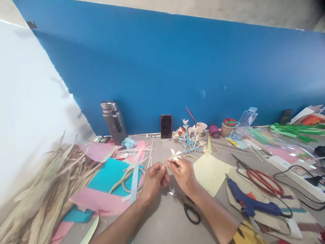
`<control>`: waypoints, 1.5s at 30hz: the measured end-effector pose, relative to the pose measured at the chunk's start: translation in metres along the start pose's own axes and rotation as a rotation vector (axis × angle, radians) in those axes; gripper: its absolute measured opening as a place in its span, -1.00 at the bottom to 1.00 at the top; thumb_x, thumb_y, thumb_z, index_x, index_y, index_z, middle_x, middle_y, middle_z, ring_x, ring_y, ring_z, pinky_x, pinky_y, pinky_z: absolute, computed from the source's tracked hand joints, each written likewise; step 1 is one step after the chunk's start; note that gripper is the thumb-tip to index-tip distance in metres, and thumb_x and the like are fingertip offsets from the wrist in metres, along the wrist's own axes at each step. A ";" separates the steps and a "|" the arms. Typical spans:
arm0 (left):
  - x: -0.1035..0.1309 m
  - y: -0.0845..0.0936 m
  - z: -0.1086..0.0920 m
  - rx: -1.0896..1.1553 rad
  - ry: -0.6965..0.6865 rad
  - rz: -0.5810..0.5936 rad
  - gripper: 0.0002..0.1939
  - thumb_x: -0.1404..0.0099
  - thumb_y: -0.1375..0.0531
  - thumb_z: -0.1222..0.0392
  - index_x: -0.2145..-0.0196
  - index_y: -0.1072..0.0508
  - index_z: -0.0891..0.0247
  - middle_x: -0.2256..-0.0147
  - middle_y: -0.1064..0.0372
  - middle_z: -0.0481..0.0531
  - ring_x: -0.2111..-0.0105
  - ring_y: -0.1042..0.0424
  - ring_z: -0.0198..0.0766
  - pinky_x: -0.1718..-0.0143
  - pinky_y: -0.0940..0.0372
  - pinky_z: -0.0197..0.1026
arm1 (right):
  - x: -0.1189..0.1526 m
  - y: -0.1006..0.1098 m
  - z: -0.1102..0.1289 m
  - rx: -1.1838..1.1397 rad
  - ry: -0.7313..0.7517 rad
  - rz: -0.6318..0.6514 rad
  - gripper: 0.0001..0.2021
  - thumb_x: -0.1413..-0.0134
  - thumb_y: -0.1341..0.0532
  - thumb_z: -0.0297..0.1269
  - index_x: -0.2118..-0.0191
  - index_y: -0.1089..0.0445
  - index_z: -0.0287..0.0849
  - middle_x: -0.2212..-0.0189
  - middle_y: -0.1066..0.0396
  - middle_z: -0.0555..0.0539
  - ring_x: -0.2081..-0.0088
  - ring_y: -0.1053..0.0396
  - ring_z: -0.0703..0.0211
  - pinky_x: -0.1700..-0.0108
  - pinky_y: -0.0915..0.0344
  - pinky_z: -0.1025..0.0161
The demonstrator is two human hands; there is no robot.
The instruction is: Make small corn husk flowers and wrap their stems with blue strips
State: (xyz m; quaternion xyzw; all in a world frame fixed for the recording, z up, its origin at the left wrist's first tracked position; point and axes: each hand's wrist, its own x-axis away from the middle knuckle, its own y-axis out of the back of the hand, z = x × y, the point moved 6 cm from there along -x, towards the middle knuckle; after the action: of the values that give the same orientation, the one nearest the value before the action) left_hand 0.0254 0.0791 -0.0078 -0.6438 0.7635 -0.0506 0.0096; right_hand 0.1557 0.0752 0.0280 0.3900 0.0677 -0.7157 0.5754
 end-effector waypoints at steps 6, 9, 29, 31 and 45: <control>0.004 0.003 -0.011 -0.318 -0.135 -0.052 -0.49 -0.35 -0.02 -0.07 0.66 -0.34 0.22 0.66 -0.31 0.03 0.60 -0.29 -0.27 0.46 -0.20 -0.22 | 0.000 0.002 0.004 -0.006 0.068 -0.012 -0.82 -0.24 -0.19 -0.30 0.31 -0.55 -0.13 0.38 -0.57 -0.10 0.34 -0.52 0.12 0.26 -0.39 0.28; 0.003 0.003 -0.015 -0.329 -0.216 -0.079 -0.77 -0.24 -0.11 0.12 0.43 -0.51 0.24 0.43 -0.50 0.05 0.42 -0.41 -0.22 0.33 -0.28 -0.21 | -0.001 0.003 0.004 -0.037 0.076 -0.009 -0.83 -0.24 -0.19 -0.31 0.29 -0.55 -0.13 0.34 -0.58 -0.11 0.30 -0.53 0.11 0.22 -0.41 0.27; 0.001 -0.004 0.009 -0.222 -0.065 0.062 -0.67 -0.31 -0.11 -0.02 0.38 -0.50 0.28 0.58 -0.47 0.02 0.68 -0.36 -0.29 0.55 -0.24 -0.25 | -0.003 -0.007 -0.022 -0.276 -0.306 0.074 -0.81 -0.15 -0.21 -0.24 0.40 -0.52 -0.17 0.33 -0.59 -0.04 0.37 -0.43 0.21 0.32 -0.32 0.34; 0.002 -0.005 0.004 -0.295 -0.062 0.050 -0.73 -0.25 -0.15 0.07 0.46 -0.55 0.28 0.66 -0.40 -0.01 0.65 -0.36 -0.28 0.49 -0.24 -0.25 | -0.003 -0.007 -0.024 -0.282 -0.323 0.073 -0.80 -0.14 -0.21 -0.23 0.42 -0.52 -0.18 0.34 -0.58 -0.03 0.40 -0.42 0.23 0.38 -0.30 0.35; 0.008 -0.004 -0.001 -0.346 -0.115 0.022 -0.51 -0.36 -0.04 -0.16 0.62 -0.17 0.15 0.77 -0.13 -0.11 0.71 -0.19 -0.31 0.59 -0.10 -0.27 | -0.003 -0.013 -0.027 -0.240 -0.302 0.121 -0.80 -0.18 -0.17 -0.26 0.37 -0.53 -0.15 0.33 -0.60 -0.04 0.41 -0.42 0.21 0.32 -0.31 0.31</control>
State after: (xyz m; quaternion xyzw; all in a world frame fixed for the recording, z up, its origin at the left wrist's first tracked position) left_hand 0.0281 0.0701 -0.0058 -0.6292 0.7660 0.1187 -0.0571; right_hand 0.1578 0.0961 0.0067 0.2104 0.0418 -0.7170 0.6633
